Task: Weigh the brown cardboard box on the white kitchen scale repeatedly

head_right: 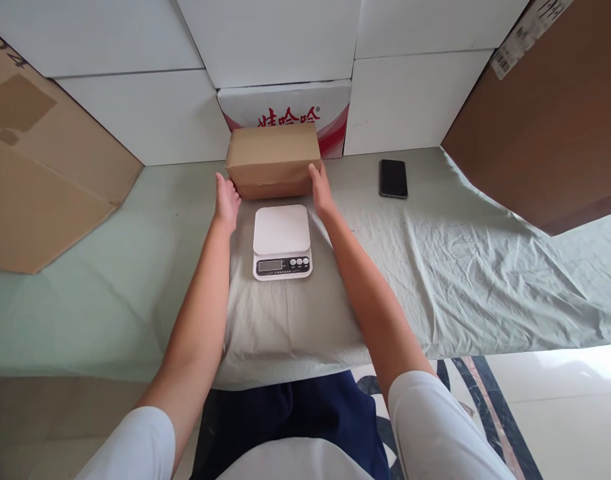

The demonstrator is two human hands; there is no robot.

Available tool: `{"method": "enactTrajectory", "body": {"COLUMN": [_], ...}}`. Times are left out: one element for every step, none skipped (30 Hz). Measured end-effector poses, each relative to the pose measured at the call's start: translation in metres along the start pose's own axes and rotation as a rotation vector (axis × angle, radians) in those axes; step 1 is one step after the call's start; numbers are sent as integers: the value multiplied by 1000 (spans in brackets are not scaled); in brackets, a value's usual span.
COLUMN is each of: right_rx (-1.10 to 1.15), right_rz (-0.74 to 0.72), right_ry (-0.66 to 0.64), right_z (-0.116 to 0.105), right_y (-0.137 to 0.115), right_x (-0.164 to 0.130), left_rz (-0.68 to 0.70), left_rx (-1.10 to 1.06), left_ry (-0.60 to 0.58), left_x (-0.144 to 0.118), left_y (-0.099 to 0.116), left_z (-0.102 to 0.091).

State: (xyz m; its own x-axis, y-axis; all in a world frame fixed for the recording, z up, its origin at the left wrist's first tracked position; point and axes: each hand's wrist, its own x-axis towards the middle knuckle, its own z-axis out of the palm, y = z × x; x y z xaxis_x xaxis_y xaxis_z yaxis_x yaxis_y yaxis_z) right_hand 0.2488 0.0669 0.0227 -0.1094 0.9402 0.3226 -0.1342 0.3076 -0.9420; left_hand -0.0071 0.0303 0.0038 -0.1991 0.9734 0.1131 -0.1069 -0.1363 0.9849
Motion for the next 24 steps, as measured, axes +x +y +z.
{"method": "enactTrajectory", "body": {"right_rx": [-6, -17, -40, -71, -105, -143, -173, -186, -186, -174, -155, -134, -111, -89, -70, -55, -42, -34, -31, -33, -37, -40, -43, -45], "right_rz": [-30, -62, -96, -124, -149, -169, -179, -173, -158, -140, -120, -97, -78, -63, -52, -46, -44, -46, -50, -53, -55, -57, -57, -54], "right_ry": [-12, -20, -40, -77, -105, -132, -157, -177, -184, -184, -178, -169, -161, -154, -152, -150, -149, -145, -136, -126, -113, -99, -89, -80], "right_z": [-1, -3, -5, -8, -11, -14, -17, -20, -22, -24, -25, -25, -25, -24, -24, -23, -23, -23, -23, -22, -22, -22, -22, -21], "right_y": [-10, -22, -35, -47, -60, -70, -78, -84, -87, -87, -85, -81, -76, -71, -66, -61, -57, -54, -51, -49, -47, -46, -45, -45], "right_x": [-1, -4, -10, -19, -31, -45, -60, -77, -93, -108, -121, -132, -141, -148, -152, -155, -157, -157, -157, -157, -156, -156, -156, -156], "left_rz": [25, 62, 108, 160, 215, 254, 269, 270, 263, 252, 242, 231, 220, 211, 204, 200, 199, 201, 204, 205, 206, 207, 210, 214], "left_rx": [11, 20, 28, 36, 41, 53, 66, 79, 92, 102, 108, 107, 105, 102, 98, 97, 97, 99, 101, 103, 106, 111, 116, 120], "left_ry": [-15, -34, -56, -77, -90, -111, -126, -137, -154, -165, -171, -169, -160, -145, -127, -115, -109, -107, -108, -112, -116, -120, -124, -129], "left_x": [-3, -8, -17, -28, -43, -60, -79, -98, -116, -133, -148, -160, -169, -176, -179, -181, -182, -181, -180, -179, -179, -178, -179, -179], "left_y": [8, 16, 24, 32, 39, 45, 49, 51, 51, 49, 45, 41, 35, 30, 25, 21, 19, 17, 16, 16, 17, 17, 18, 19], "left_z": [0, -1, -2, -4, -5, -7, -9, -11, -13, -14, -14, -14, -13, -12, -11, -10, -9, -8, -8, -8, -8, -8, -8, -9]}}
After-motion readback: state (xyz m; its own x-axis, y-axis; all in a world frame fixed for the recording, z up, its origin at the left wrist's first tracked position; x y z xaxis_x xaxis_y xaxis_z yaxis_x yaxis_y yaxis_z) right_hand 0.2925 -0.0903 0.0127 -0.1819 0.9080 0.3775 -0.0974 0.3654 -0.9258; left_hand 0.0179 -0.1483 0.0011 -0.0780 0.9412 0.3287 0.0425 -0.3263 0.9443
